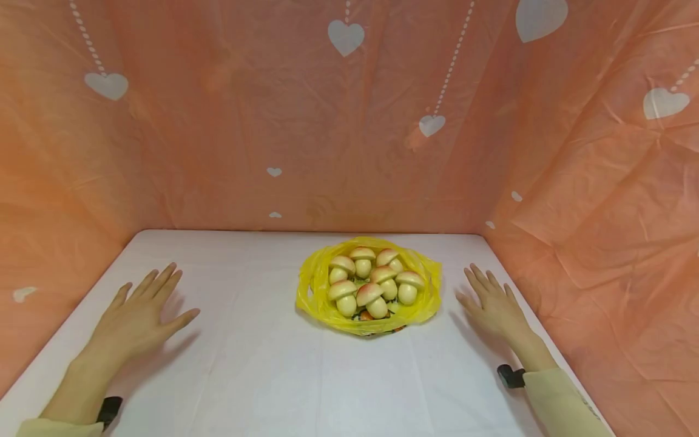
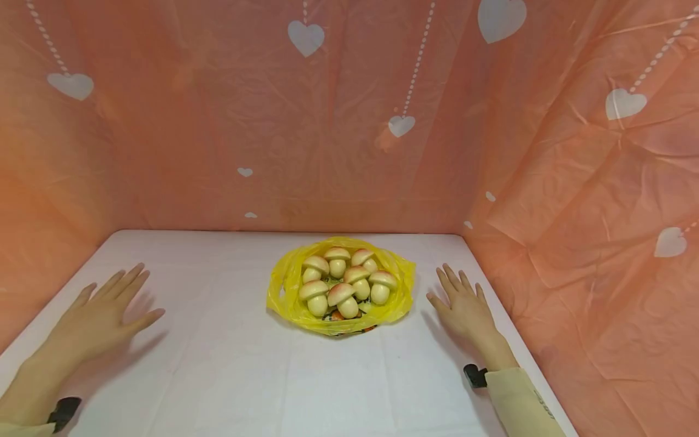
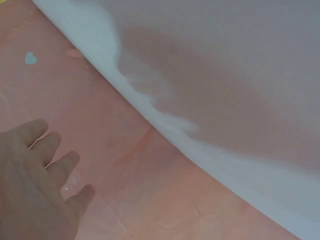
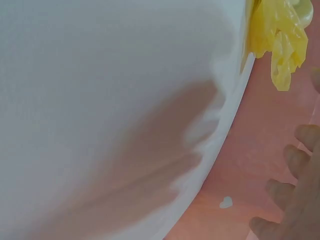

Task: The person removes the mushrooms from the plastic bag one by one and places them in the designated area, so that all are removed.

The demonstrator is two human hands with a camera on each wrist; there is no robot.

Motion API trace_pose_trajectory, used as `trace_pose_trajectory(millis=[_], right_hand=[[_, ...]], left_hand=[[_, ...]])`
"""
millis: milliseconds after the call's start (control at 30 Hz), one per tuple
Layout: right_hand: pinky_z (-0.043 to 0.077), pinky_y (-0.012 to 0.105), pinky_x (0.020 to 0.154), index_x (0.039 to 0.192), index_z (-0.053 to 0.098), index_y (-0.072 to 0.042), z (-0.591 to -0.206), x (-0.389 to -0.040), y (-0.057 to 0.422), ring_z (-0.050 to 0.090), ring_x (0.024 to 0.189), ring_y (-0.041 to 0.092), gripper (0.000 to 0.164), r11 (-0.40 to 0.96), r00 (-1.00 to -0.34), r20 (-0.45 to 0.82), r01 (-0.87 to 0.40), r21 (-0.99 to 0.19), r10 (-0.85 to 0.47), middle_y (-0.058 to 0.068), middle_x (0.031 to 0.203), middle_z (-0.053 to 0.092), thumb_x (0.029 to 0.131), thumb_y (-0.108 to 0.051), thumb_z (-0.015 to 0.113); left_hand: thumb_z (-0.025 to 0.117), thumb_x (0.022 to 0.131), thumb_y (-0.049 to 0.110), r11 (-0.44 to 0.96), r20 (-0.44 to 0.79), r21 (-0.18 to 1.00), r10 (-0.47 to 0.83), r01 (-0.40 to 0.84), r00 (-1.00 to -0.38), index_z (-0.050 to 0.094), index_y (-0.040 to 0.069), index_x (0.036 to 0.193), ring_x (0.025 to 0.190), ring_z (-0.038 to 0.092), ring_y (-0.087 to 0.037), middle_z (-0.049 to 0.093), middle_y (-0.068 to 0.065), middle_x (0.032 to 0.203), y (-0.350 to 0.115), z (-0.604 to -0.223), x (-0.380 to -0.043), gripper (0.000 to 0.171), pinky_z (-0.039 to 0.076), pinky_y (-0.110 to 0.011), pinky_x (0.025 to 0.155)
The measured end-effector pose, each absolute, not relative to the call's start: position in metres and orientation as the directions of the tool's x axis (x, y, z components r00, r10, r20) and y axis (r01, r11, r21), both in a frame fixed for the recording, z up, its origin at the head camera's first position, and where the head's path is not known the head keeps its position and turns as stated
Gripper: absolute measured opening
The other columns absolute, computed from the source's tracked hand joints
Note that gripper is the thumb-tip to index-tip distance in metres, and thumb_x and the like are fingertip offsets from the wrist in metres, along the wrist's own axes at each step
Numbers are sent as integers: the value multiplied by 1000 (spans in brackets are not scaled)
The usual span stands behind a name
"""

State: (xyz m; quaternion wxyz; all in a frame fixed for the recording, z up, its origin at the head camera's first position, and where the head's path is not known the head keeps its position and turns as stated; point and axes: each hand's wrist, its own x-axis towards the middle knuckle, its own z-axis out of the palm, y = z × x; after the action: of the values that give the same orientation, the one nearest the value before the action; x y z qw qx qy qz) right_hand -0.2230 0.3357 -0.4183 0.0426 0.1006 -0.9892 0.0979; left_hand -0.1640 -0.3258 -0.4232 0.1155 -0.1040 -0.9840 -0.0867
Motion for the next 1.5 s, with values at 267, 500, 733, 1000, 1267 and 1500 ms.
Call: trace_pose_trajectory(millis=[267, 500, 733, 1000, 1267, 1500], right_hand=[[10, 73, 120, 163, 28, -1, -415, -225, 331, 17, 153, 52, 76, 950, -965, 162, -237, -202, -207, 22, 170, 21, 106, -46, 52], [10, 72, 121, 162, 30, -1, -415, -226, 325, 15, 155, 49, 76, 930, -942, 237, -290, -227, -236, 21, 170, 22, 105, -43, 57], [12, 72, 121, 162, 29, -1, -414, -230, 315, 18, 155, 49, 78, 911, -920, 274, -344, -225, -280, 21, 170, 23, 103, -40, 61], [9, 73, 121, 164, 26, -2, -417, -237, 304, 15, 155, 49, 87, 896, -920, 222, -372, -242, -322, 18, 172, 18, 99, -43, 66], [7, 71, 122, 164, 22, -1, -423, -242, 296, 10, 158, 45, 91, 900, -923, 112, -383, -206, -367, 16, 173, 13, 99, -47, 65], [7, 68, 124, 165, 20, -1, -427, -249, 290, 9, 158, 42, 93, 900, -917, 45, -398, -177, -397, 15, 173, 13, 99, -50, 65]], left_hand=[[65, 96, 58, 950, 349, 143, 213, 276, -913, 40, -1, 156, 143, 38, -46, 37, -20, 164, -309, -415, -172, 88, 23, -71, 114], [74, 91, 48, 922, 474, 157, 243, 353, -846, 51, 0, 147, 135, 48, -44, 48, -19, 154, -288, -411, -181, 78, 34, -65, 108], [78, 84, 33, 878, 627, 169, 255, 448, -736, 60, -3, 137, 125, 57, -44, 58, -21, 143, -259, -414, -194, 66, 42, -64, 101], [77, 88, 23, 842, 623, 220, 268, 493, -735, 61, -4, 135, 122, 59, -44, 61, -21, 137, -221, -419, -205, 56, 47, -66, 95], [77, 90, 22, 802, 604, 220, 335, 555, -723, 64, 0, 133, 116, 63, -42, 64, -17, 132, -189, -422, -217, 49, 51, -62, 93], [76, 92, 27, 755, 548, 245, 409, 608, -729, 64, 1, 133, 116, 64, -39, 64, -16, 131, -159, -424, -225, 49, 53, -60, 94]])
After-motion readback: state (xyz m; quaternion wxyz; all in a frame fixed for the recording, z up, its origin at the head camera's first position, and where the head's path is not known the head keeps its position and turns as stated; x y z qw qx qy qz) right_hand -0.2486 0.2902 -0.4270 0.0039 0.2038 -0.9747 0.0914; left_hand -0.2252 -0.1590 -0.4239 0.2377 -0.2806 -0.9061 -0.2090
